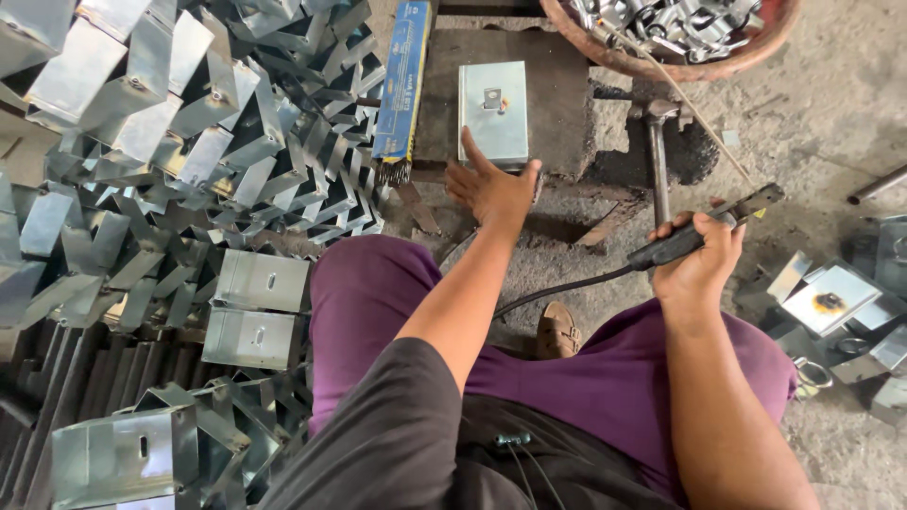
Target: The person positions metal brackets onto a metal box and uses a welding torch to secure them with spot welds.
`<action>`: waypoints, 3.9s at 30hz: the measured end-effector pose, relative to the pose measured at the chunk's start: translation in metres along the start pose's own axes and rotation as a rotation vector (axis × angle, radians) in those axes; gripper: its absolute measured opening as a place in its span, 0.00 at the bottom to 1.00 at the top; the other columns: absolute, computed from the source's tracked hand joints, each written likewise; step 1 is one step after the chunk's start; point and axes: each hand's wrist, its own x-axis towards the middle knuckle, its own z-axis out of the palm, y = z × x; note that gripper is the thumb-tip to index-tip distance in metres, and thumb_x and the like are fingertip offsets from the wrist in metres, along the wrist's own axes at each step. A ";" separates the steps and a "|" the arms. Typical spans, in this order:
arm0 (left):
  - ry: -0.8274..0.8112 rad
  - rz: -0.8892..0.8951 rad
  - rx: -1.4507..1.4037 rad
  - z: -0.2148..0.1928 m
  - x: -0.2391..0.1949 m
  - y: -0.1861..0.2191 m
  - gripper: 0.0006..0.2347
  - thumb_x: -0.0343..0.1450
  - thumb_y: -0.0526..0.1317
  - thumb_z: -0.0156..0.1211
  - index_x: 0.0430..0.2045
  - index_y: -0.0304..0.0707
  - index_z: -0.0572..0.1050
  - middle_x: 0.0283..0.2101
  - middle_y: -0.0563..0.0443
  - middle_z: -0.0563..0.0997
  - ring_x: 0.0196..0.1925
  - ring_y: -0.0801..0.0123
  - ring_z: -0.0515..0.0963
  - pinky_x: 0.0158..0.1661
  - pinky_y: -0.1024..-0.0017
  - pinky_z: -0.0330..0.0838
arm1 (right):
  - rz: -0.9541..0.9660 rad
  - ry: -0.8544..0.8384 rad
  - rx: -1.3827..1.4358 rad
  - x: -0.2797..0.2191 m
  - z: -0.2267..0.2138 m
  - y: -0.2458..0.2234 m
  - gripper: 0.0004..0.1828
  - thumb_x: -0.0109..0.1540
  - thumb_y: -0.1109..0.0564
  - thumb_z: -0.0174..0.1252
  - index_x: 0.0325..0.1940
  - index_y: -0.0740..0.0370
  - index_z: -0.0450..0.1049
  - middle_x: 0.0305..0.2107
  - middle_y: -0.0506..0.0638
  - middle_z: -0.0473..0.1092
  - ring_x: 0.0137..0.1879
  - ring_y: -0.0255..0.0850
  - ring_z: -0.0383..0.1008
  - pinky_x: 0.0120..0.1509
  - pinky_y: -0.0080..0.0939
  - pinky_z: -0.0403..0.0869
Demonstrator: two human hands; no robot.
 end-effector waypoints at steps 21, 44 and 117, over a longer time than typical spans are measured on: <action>-1.128 -0.291 -1.716 -0.044 0.028 -0.067 0.41 0.65 0.71 0.34 0.57 0.30 0.70 0.49 0.35 0.75 0.49 0.48 0.72 0.53 0.54 0.67 | 0.019 0.053 0.011 -0.004 -0.003 -0.018 0.18 0.61 0.57 0.52 0.56 0.49 0.63 0.37 0.52 0.69 0.37 0.48 0.71 0.42 0.56 0.70; -0.601 0.601 0.846 -0.122 0.143 -0.003 0.54 0.48 0.60 0.80 0.70 0.49 0.56 0.75 0.55 0.58 0.78 0.44 0.47 0.67 0.33 0.43 | -0.204 -0.118 -0.719 -0.041 0.024 -0.024 0.24 0.55 0.55 0.71 0.49 0.62 0.67 0.36 0.43 0.69 0.40 0.31 0.67 0.44 0.34 0.69; -0.532 0.480 0.927 -0.103 0.143 0.001 0.55 0.48 0.57 0.84 0.72 0.55 0.55 0.66 0.40 0.71 0.71 0.42 0.62 0.62 0.39 0.60 | 0.098 -0.002 -0.449 -0.056 0.037 -0.011 0.19 0.59 0.56 0.63 0.49 0.59 0.63 0.32 0.47 0.68 0.35 0.36 0.71 0.41 0.40 0.73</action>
